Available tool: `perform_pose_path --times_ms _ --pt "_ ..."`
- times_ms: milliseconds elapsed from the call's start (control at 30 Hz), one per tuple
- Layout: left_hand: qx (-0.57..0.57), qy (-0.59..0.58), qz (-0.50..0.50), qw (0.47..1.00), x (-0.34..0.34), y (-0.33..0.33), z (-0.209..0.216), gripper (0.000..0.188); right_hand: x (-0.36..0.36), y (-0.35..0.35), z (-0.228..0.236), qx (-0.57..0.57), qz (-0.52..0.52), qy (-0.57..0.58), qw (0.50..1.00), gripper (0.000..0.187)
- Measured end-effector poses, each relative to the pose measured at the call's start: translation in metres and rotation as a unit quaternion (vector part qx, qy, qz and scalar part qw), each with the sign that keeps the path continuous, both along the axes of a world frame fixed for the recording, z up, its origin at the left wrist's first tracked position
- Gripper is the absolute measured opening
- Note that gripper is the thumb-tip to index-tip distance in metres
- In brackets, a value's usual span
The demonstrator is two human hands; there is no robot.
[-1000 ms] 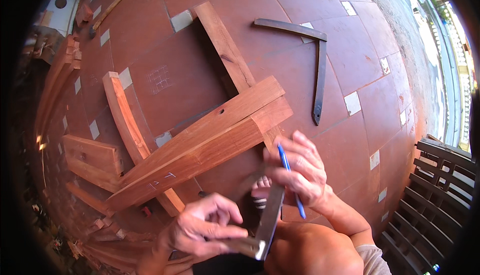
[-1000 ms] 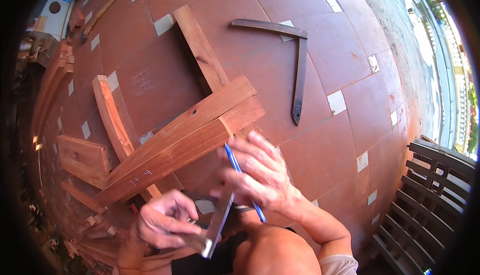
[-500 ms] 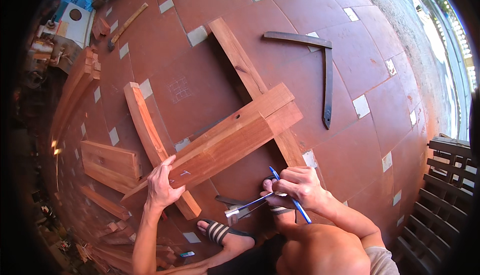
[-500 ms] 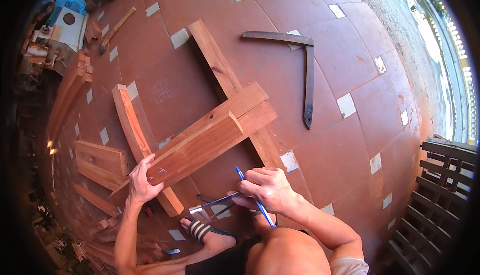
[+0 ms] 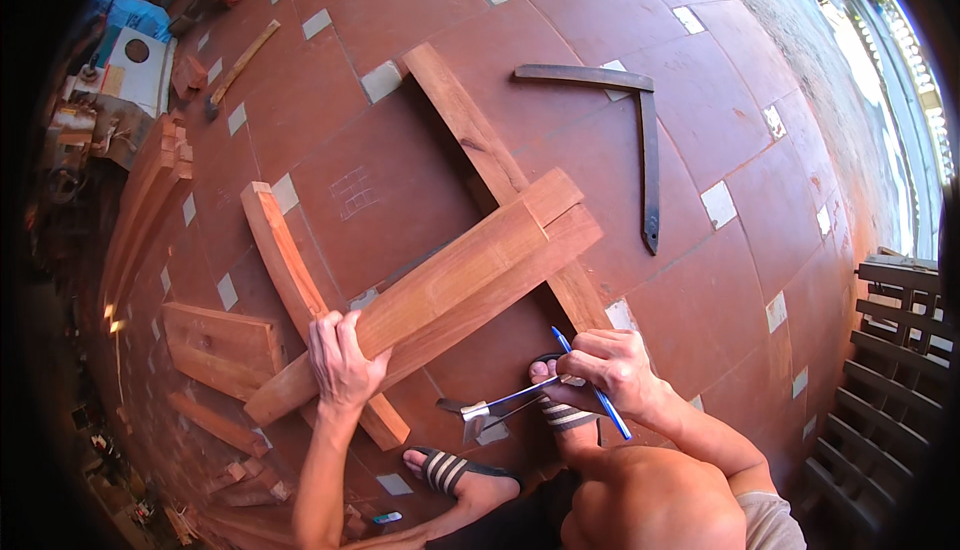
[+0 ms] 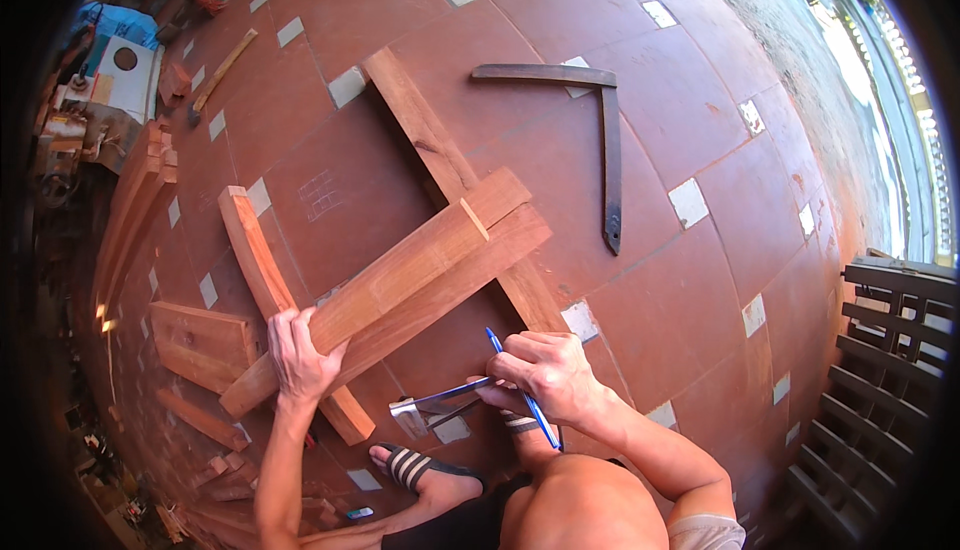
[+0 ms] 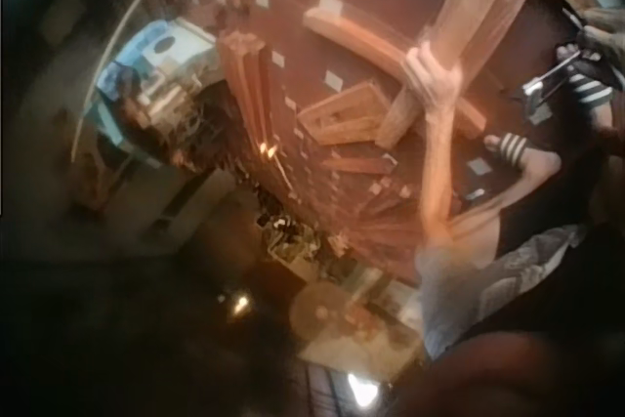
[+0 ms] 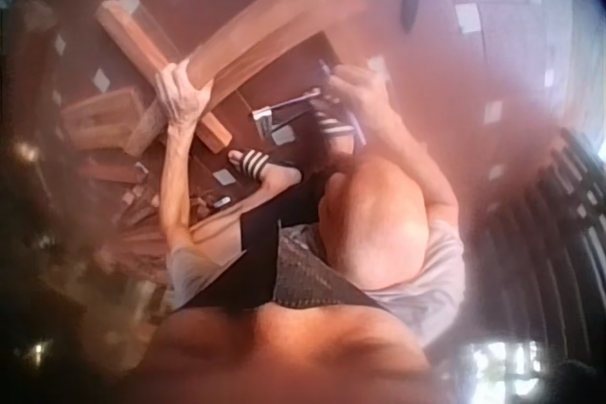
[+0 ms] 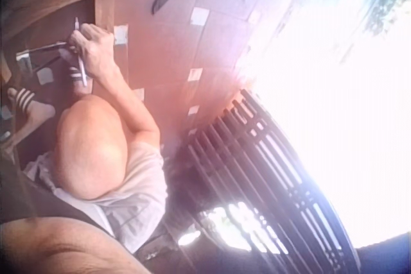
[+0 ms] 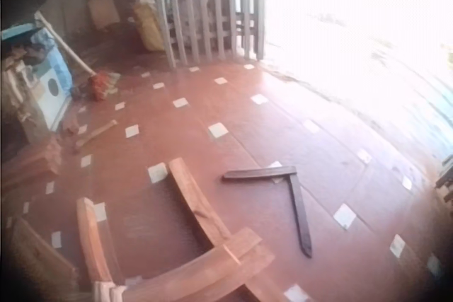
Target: The person marks wooden planks using a set square and a blue pen. They repeatedly position the square on different planks, draw lines, and reposition the wood to continue marking.
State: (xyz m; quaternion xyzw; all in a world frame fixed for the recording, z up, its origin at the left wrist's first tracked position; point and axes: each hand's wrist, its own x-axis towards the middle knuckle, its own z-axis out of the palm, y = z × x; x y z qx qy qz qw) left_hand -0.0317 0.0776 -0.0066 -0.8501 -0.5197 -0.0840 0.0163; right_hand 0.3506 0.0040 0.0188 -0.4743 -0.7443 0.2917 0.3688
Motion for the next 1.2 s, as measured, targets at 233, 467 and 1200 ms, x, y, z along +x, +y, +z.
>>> perform_pose_path --times_ms 233,467,1200 --pt "-0.093 -0.062 -0.018 0.994 0.008 -0.015 0.017 0.073 0.000 -0.004 -0.002 -0.066 0.000 0.002 0.998 0.025" --pt "-0.080 -0.117 0.035 0.989 0.006 -0.021 -0.004 0.076 -0.016 -0.003 -0.007 -0.164 -0.078 0.043 0.982 0.025" --pt "-0.408 -0.298 0.078 0.860 0.087 0.097 0.019 0.049 -0.055 0.043 -0.020 -0.276 -0.248 0.134 0.919 0.032"
